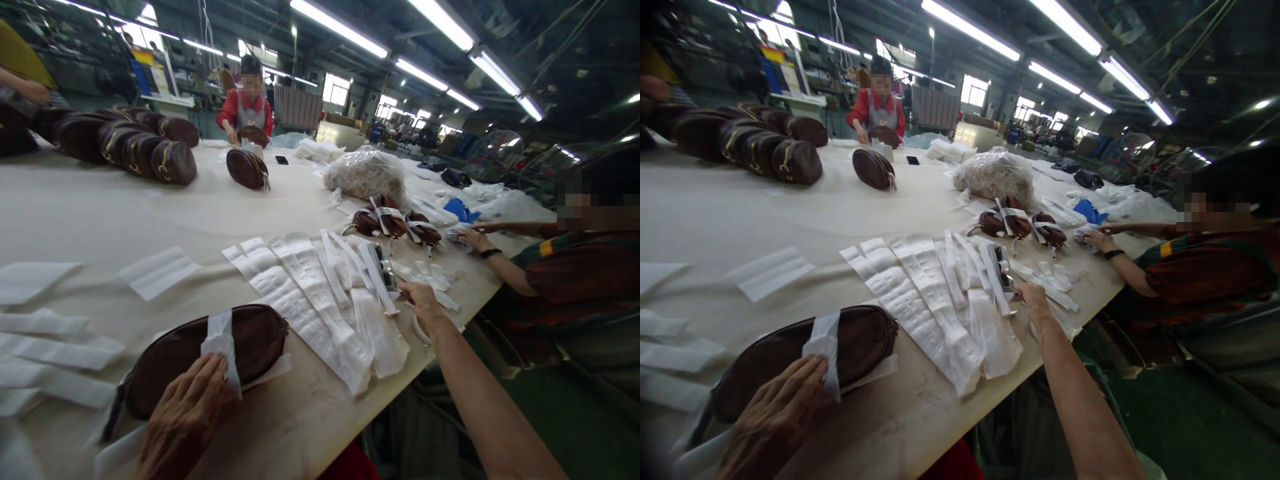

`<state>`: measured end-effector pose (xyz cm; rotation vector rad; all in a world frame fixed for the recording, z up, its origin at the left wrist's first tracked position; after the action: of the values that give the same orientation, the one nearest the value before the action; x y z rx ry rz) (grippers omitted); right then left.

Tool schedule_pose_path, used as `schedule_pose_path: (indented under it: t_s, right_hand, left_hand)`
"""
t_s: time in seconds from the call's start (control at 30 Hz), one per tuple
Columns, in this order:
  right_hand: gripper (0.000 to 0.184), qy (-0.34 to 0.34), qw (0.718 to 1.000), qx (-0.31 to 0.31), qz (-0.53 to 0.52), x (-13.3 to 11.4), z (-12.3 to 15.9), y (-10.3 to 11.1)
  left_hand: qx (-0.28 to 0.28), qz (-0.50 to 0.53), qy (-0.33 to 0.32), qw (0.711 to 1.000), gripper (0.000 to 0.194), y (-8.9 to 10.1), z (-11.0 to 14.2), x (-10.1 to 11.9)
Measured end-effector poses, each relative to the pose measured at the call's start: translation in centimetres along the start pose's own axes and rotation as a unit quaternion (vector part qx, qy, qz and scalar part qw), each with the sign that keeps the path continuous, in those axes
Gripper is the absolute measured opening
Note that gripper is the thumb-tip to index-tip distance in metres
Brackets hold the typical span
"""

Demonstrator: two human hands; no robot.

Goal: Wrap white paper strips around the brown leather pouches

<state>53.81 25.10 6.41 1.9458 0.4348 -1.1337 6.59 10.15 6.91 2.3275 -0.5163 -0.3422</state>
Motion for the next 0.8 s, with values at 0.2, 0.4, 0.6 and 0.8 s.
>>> schedule_pose_path:
  t_s: [0.2, 0.4, 0.6, 0.8]
  right_hand:
    - [0.036, -0.046, 0.991, 0.047, -0.119, 1.3, 3.1, 3.1]
    - [0.037, -0.111, 0.983, 0.007, -0.143, 4.5, 7.4, 3.0]
    - [0.027, -0.1, 0.994, -0.028, -0.032, 4.6, 6.6, 2.4]
    - [0.013, 0.024, 0.988, -0.075, 0.135, 0.0, 8.2, 3.6]
  left_hand:
    - [0.0, -0.01, -0.011, 1.0, 0.026, 0.1, 0.0, 0.2]
    - [-0.008, -0.008, -0.012, 1.0, 0.026, -0.2, 0.4, 0.1]
    - [-0.001, 0.004, -0.01, 1.0, 0.027, -0.2, 0.4, -0.1]
    - [-0.012, 0.011, 0.042, 0.999, 0.024, 0.0, 0.1, -0.1]
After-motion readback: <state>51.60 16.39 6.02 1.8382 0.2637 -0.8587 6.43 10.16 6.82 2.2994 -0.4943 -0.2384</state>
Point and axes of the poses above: each hand's wrist, its own z-axis away from the middle knuckle, its own y-axis out of the back of the hand, x = y × z, the point moved 9 cm from there along -z, towards the middle knuckle, and after that the axes turned 6 degrees about y, right-handed, at the moved point
